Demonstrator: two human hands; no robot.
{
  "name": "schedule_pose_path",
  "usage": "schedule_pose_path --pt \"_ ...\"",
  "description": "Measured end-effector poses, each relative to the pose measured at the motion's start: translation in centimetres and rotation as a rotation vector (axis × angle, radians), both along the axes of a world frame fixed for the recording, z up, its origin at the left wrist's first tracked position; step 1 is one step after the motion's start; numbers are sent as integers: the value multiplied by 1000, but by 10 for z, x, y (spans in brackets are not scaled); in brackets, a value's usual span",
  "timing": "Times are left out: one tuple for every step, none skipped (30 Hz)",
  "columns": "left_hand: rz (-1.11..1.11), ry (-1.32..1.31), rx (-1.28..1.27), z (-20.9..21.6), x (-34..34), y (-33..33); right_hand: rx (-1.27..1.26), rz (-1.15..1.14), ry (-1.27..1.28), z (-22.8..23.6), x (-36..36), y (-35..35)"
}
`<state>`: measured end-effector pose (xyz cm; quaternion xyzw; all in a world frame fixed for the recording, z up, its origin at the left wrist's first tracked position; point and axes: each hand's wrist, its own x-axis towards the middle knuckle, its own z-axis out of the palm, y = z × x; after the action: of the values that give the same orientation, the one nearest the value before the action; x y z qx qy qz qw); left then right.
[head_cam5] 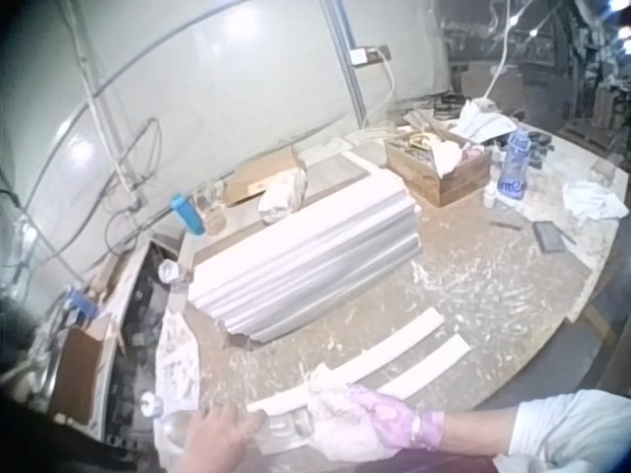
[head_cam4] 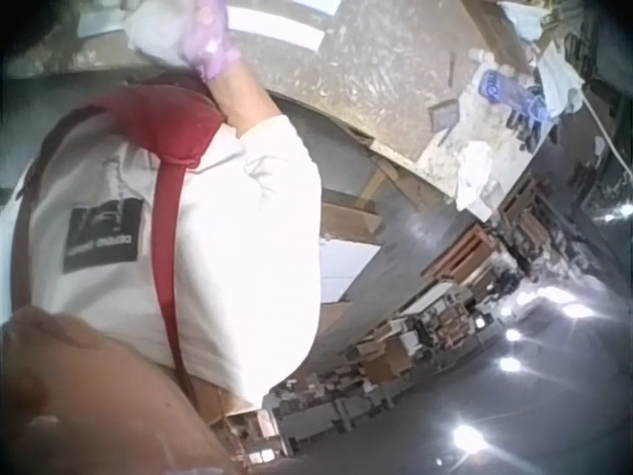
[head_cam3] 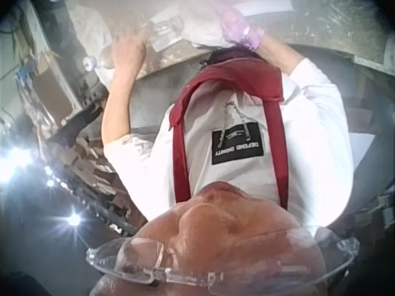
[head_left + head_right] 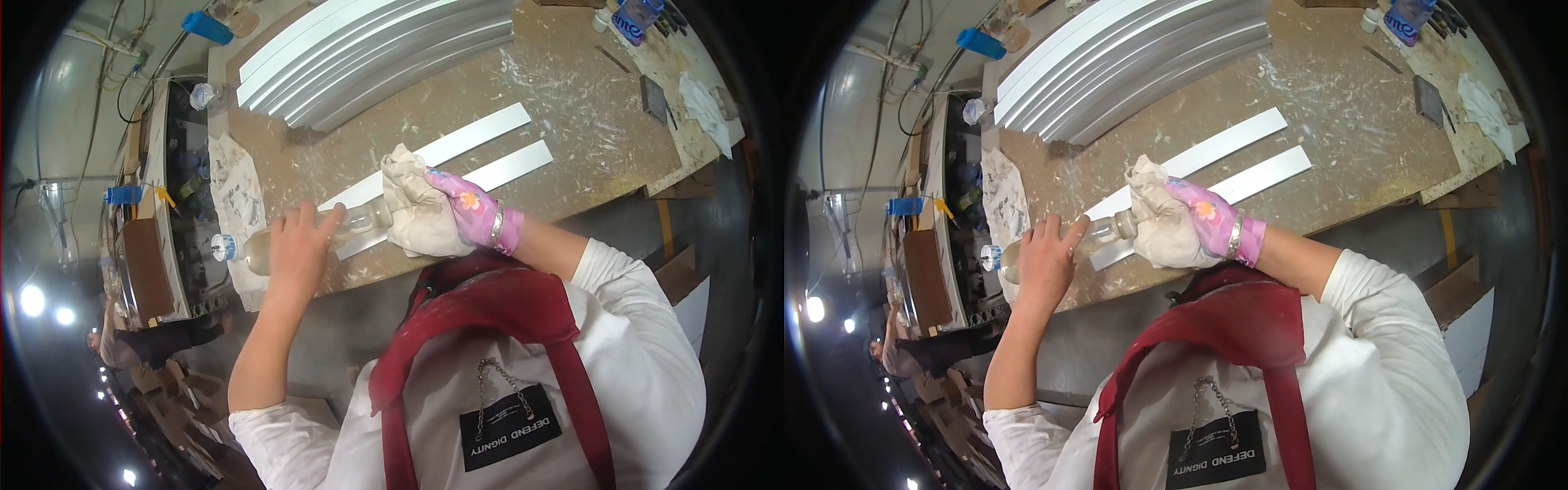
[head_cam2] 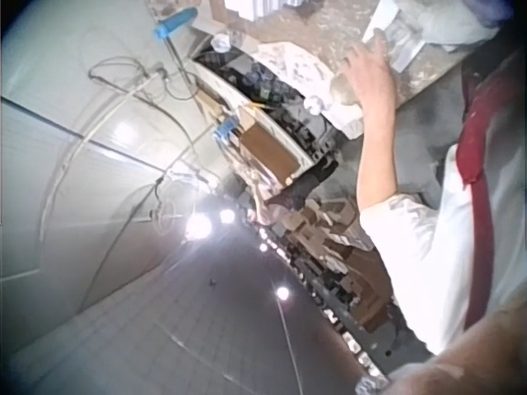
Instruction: The person cleans white wood strips by wiping them with a cloth, applying a liquid from a bottle to the cloth, and then stacking the cleaned strips on a workbench.
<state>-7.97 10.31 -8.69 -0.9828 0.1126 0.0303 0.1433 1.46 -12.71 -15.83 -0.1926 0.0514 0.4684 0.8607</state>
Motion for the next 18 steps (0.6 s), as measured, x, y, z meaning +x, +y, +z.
schedule_pose_path --pt "-24 -23 -11 -2 0 4 72 -8 269 5 -3 5" --pt "-49 -45 -21 -3 1 9 99 32 198 5 -5 11" --pt "-74 -62 -32 -4 2 15 124 73 134 4 -7 17" --pt "-99 -64 -42 -5 3 24 149 112 69 2 -9 23" --pt "-125 -66 -50 -6 5 33 171 119 10 0 -11 31" --pt "-150 -73 -68 -9 7 44 183 127 -51 -2 -13 39" --pt "-110 -75 -139 -14 9 58 192 142 -113 -3 -15 46" --pt "-72 -76 -210 -20 13 77 215 155 -74 -9 -11 53" --pt "-34 -73 -282 -27 19 95 236 168 -33 -19 -5 58" --pt "-35 -129 -386 -32 26 110 260 179 16 -21 -7 65" --pt "-36 -184 -491 -36 37 124 172 11 -281 -16 -15 63" --pt "-36 -235 -599 -44 47 137 -13 -180 -590 -9 -24 64" --pt "46 -252 -746 -47 52 149 -221 -373 -814 1 -32 64" --pt "130 -267 -892 -50 57 161 -264 -419 -820 -8 -29 51" --pt "211 -284 -1043 -53 65 170 -314 -466 -829 -14 -27 37" --pt "265 -381 -1072 -60 77 178 -353 -514 -783 -18 -28 20" --pt "324 -480 -1097 -67 87 185 -394 -581 -704 -21 -31 -1" --pt "390 -579 -1119 -74 95 192 -433 -645 -623 -23 -36 -23"
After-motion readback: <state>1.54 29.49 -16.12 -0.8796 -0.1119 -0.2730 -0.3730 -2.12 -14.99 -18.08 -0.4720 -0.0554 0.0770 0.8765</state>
